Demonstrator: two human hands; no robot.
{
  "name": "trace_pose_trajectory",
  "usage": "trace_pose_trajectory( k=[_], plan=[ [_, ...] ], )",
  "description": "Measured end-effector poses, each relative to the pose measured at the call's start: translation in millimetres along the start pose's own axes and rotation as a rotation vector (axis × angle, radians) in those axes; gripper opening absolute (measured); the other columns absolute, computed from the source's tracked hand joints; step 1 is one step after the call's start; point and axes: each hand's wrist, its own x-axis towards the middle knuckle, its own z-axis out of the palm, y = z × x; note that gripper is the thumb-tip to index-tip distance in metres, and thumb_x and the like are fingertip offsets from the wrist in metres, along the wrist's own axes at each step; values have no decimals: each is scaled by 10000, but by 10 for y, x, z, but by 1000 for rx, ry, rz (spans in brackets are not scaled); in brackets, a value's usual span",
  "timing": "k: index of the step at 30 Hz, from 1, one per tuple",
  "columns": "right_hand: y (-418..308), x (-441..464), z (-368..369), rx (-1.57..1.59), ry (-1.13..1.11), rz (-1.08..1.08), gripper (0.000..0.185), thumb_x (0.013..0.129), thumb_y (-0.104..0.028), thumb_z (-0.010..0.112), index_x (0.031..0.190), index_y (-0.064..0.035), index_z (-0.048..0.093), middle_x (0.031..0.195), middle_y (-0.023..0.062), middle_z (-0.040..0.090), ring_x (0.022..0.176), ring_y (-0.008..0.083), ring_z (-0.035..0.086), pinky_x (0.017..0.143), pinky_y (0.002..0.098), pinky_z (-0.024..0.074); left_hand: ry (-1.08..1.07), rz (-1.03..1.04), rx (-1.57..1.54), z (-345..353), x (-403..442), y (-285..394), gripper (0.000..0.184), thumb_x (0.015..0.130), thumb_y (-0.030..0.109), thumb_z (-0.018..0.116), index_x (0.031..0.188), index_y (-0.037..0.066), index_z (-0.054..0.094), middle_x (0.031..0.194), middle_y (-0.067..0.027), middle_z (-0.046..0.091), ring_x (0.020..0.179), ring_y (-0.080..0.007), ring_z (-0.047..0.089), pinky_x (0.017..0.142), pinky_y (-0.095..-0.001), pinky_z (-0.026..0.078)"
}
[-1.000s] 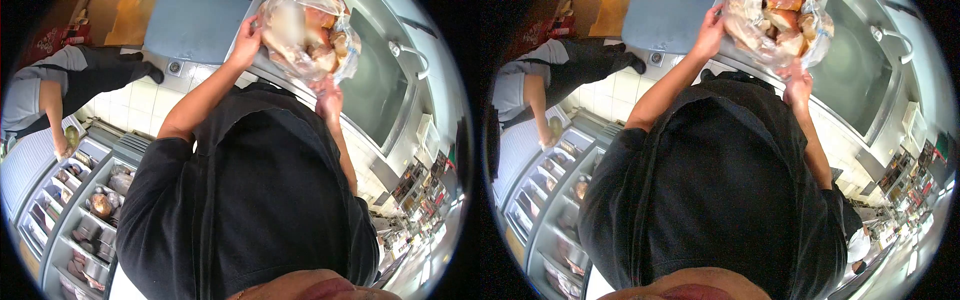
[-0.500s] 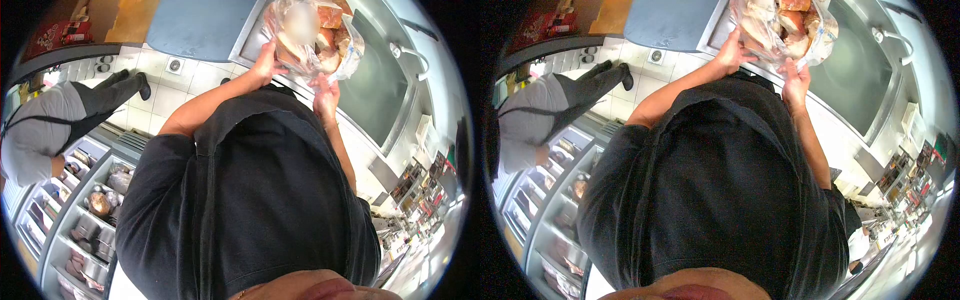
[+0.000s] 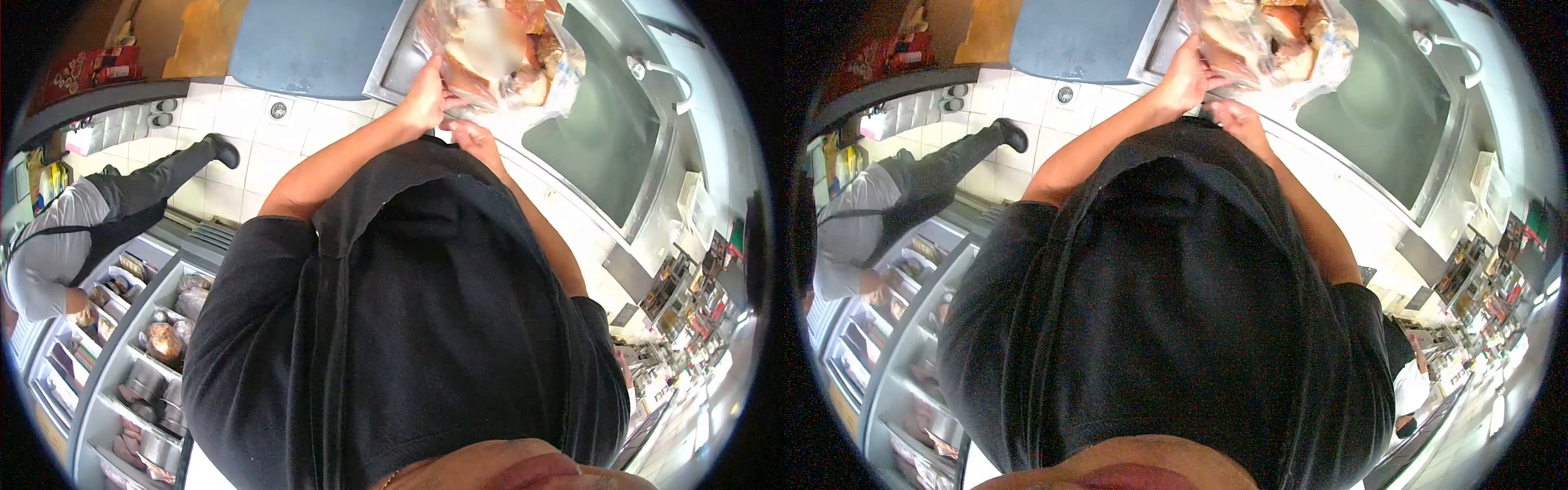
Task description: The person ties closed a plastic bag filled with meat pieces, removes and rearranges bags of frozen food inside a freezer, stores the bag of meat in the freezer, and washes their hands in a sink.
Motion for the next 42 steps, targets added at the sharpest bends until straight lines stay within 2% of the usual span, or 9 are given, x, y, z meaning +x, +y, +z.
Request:
trace_pose_trajectory(
  k=[4,8,13,16,20,23,35,39,42],
  plan=[
    [-306,93,18,-33,-49,16,274,996,-209,572,860,14,655,796,26,625,754,126,554,724,281,462,48,-278,115,-42,40,-6,627,1008,521,344,1310,-7,494,1186,-173,614,1034,-297,609,929,-461,467],
    [-590,-71,-490,-287,332,-578,119,936,-27,572,863,16,656,851,39,654,828,128,582,770,291,481,-97,169,546,-434,249,-187,550,1009,512,401,1219,33,568,1105,-113,628,992,-222,588,893,-391,463],
    [-977,-98,-941,-461,884,-194,441,857,-219,780,1127,68,583,1011,126,640,861,153,599,771,265,494,245,823,767,-520,176,245,482,814,255,766,1187,13,578,1063,-122,608,991,-204,589,762,-317,512],
    [-838,109,-1102,-511,870,-212,672,816,-282,822,1273,87,496,1085,150,616,856,153,589,754,266,496,260,986,790,-348,271,527,477,828,261,753,1190,8,574,1069,-117,608,1001,-212,593,781,-315,518],
    [-919,299,-1344,-616,647,91,368,852,-188,698,1106,63,612,960,119,651,825,160,599,722,289,505,114,733,578,-357,674,612,391,909,243,684,1211,15,589,1066,-59,639,1024,-159,592,847,-294,482],
    [-999,314,-1409,-154,712,-88,197,868,-104,608,1003,34,644,879,73,658,767,139,594,692,285,483,10,457,335,-336,639,736,330,925,223,659,1191,31,618,1039,-36,649,992,-136,588,847,-278,470],
    [-808,662,-1876,509,477,-125,138,896,-82,617,994,13,597,823,74,614,693,135,560,624,282,464,-6,446,464,-29,640,1181,398,914,371,642,1181,77,644,1047,-12,649,976,-142,565,852,-317,440],
    [-1235,541,-1370,-468,708,-139,297,874,-210,700,1070,4,634,775,45,601,652,101,529,574,270,432,22,384,616,185,744,1348,431,864,366,701,1169,67,640,1064,-33,655,963,-159,577,839,-318,448],
    [-1123,601,-1610,-555,644,-178,199,877,-173,694,980,-4,677,747,11,595,630,80,512,545,260,411,98,313,733,205,1064,1391,461,813,300,755,1187,62,629,1068,-50,657,923,-167,591,790,-327,470]
  ],
)
